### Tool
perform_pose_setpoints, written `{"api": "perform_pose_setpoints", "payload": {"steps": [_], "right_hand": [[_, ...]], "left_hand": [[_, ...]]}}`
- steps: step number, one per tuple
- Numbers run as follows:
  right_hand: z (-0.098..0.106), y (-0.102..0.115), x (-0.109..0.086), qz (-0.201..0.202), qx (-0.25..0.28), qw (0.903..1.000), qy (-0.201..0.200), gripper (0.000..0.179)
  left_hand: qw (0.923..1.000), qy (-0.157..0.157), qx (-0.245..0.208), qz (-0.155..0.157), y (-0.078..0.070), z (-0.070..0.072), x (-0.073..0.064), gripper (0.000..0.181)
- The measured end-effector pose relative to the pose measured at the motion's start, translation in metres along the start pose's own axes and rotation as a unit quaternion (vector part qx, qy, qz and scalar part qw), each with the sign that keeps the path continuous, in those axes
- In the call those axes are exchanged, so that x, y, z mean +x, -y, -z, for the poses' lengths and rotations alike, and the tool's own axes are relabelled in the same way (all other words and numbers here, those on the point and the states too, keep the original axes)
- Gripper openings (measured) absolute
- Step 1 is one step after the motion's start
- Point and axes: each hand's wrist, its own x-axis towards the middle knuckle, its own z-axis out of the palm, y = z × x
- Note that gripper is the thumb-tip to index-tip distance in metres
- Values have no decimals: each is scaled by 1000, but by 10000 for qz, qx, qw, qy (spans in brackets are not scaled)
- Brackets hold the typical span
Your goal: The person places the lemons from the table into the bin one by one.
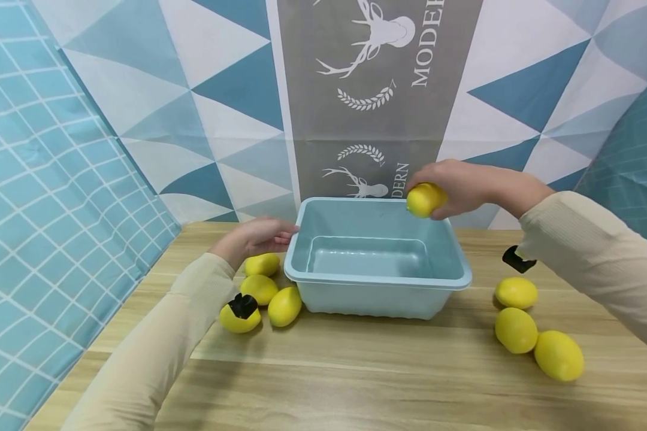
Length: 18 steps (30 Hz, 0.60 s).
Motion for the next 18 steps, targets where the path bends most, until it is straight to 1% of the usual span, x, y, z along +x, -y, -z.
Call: {"api": "perform_pose_setpoints", "payload": {"steps": [7, 13, 18], "right_hand": [[-4, -1, 8, -150, -102, 9997, 171, 49], [-4, -2, 16, -174, -104, 9995, 261, 50], [-4, -1, 22, -213, -106, 9992, 327, 48]], "left_hand": [[9999, 26, 132, -65, -3, -2, -5, 41], [9998, 204, -51, -31, -3, -1, -5, 36], [9996, 180, -203, 53, -3, -1, -3, 37]]}}
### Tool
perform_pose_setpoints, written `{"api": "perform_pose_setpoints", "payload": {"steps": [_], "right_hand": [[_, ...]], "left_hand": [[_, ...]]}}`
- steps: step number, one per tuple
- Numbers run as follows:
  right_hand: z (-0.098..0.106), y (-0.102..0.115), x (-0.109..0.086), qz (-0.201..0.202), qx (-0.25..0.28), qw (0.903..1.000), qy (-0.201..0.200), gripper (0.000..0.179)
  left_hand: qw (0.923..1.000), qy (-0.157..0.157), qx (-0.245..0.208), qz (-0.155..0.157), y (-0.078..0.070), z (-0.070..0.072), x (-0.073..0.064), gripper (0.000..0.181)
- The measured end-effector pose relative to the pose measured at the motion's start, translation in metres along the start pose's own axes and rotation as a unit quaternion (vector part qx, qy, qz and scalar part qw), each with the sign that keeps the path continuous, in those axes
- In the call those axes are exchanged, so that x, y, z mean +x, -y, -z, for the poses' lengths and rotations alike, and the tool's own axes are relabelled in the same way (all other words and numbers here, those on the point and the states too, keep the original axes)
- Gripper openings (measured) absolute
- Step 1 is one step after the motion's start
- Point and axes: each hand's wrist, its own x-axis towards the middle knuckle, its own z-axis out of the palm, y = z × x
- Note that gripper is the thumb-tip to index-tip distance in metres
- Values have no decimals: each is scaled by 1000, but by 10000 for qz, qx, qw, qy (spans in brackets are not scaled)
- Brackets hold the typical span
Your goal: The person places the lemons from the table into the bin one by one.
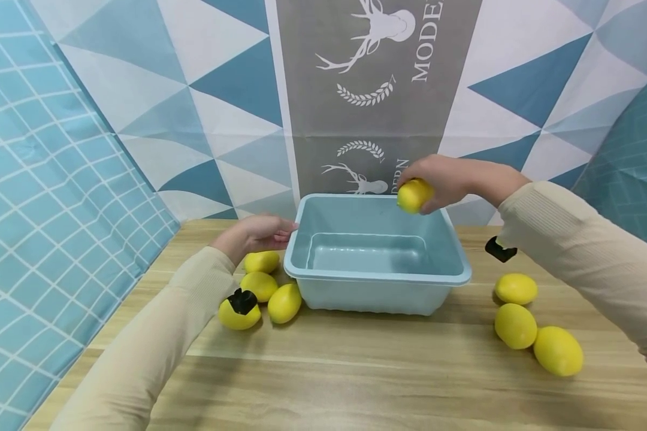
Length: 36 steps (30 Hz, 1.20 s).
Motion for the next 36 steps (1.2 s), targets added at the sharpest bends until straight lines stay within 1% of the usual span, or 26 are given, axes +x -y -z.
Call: {"api": "perform_pose_setpoints", "payload": {"steps": [4, 10, 14, 18, 22, 31, 36], "right_hand": [[-1, 0, 5, -20, 14, 10000, 49, 46], [-5, 0, 14, -22, 26, 10000, 85, 45], [-10, 0, 20, -64, 71, 9999, 127, 47], [-17, -1, 26, -92, 109, 9997, 187, 48], [-23, -1, 32, -159, 130, 9995, 256, 47], [-31, 5, 43, -413, 147, 9971, 626, 49], [-35, 7, 48, -612, 250, 9944, 820, 49]], "left_hand": [[10000, -65, -23, 50, 0, 0, 1, 40], [9999, -127, 71, 78, -2, -2, 1, 40], [9997, -178, -11, 149, -3, -4, -1, 42], [9995, -175, -111, 229, -4, -5, -1, 44], [9994, -149, -187, 245, -3, -6, -1, 44], [9990, -282, -204, 264, 0, -7, -1, 42], [9992, -242, -198, 231, -2, -8, -1, 42]]}}
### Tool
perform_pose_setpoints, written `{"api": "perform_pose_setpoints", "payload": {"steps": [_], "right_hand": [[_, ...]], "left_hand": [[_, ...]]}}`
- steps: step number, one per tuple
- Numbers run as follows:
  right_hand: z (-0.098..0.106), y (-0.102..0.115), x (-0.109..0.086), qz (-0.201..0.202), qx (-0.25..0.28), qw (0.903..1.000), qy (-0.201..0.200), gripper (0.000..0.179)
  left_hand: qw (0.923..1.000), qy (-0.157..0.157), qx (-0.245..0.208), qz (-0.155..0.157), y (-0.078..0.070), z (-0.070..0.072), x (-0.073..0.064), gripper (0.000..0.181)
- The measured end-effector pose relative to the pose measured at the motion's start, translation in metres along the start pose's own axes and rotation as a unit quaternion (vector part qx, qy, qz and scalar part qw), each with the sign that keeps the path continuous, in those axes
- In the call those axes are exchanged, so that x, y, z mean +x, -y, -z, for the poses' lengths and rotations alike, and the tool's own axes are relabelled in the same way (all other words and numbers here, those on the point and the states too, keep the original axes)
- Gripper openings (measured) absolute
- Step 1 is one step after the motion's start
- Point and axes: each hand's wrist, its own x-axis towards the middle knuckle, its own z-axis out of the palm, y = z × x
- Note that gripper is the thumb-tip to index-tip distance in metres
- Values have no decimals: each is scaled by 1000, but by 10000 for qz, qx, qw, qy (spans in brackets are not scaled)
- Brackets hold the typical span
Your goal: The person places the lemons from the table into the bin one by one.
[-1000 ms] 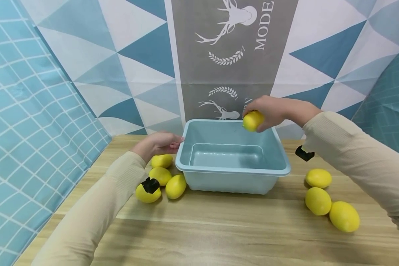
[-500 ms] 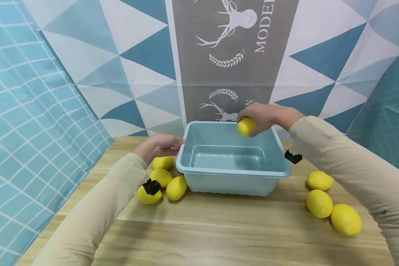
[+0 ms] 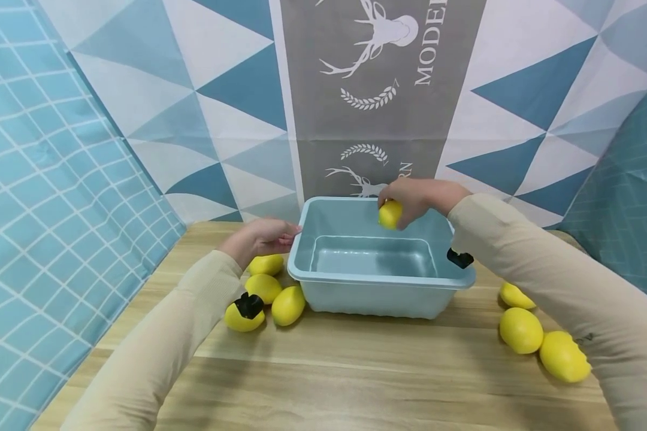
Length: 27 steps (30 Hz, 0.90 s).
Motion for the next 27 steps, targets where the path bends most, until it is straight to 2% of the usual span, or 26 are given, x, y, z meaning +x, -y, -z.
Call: {"api": "perform_pose_setpoints", "payload": {"steps": [8, 13, 21, 27], "right_hand": [[-9, -3, 6, -107, 141, 9998, 89, 47], [-12, -2, 9, -41, 111, 9996, 236, 47], [-19, -3, 16, -230, 274, 9965, 752, 46], [-25, -3, 18, -358, 234, 9926, 1139, 48]], "left_hand": [[9999, 9, -123, -37, -2, -3, 0, 40], [9999, -68, -119, -29, -3, -3, -2, 38], [9994, -272, -191, 91, -2, -6, -5, 41], [9992, -259, -299, 105, 0, -5, -5, 41]]}}
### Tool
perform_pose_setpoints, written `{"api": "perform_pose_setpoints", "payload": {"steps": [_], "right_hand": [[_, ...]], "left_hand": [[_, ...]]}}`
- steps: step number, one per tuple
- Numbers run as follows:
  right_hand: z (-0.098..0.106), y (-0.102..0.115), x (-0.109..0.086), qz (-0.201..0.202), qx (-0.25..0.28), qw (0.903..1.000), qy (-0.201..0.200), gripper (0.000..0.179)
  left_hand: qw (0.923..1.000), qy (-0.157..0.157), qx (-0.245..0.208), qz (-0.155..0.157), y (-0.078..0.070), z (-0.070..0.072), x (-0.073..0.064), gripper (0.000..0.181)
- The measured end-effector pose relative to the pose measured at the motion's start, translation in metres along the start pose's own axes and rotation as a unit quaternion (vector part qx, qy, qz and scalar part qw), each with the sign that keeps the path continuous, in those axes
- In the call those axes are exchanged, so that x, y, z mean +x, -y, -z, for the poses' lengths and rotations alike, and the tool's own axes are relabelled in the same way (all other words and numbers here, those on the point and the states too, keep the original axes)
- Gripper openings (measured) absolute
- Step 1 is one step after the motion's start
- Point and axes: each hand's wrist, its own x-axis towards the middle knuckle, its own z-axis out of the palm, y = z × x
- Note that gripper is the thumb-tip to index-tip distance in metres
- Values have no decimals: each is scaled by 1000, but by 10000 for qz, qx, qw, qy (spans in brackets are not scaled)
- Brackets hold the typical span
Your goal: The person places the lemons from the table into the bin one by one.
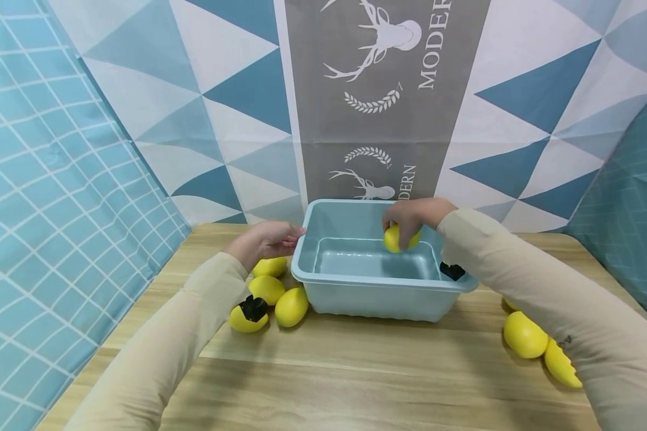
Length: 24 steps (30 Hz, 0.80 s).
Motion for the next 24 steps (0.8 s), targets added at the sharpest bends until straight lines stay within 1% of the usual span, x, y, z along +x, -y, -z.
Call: {"api": "perform_pose_setpoints", "payload": {"steps": [5, 12, 15, 17, 20, 24], "right_hand": [[-5, -3, 0, -111, 17, 9998, 163, 48], [-9, -5, -3, -283, 8, 9988, 393, 49], [-10, -4, -5, -377, 23, 9981, 490, 51], [-9, -4, -6, -357, -48, 9980, 526, 53], [-6, -4, -7, -281, -158, 9982, 504, 55], [-3, -3, -13, -203, -240, 9991, 275, 55]], "left_hand": [[10000, 45, -60, 27, -1, -1, -1, 41], [10000, -61, -62, 41, -3, -4, -1, 41], [9999, -65, -55, 68, -4, -4, -1, 41], [9999, -55, -45, 88, -4, -4, -1, 41], [9999, -22, -38, 104, -4, -3, 0, 41], [9999, 3, -47, 131, -2, -1, 1, 41]]}}
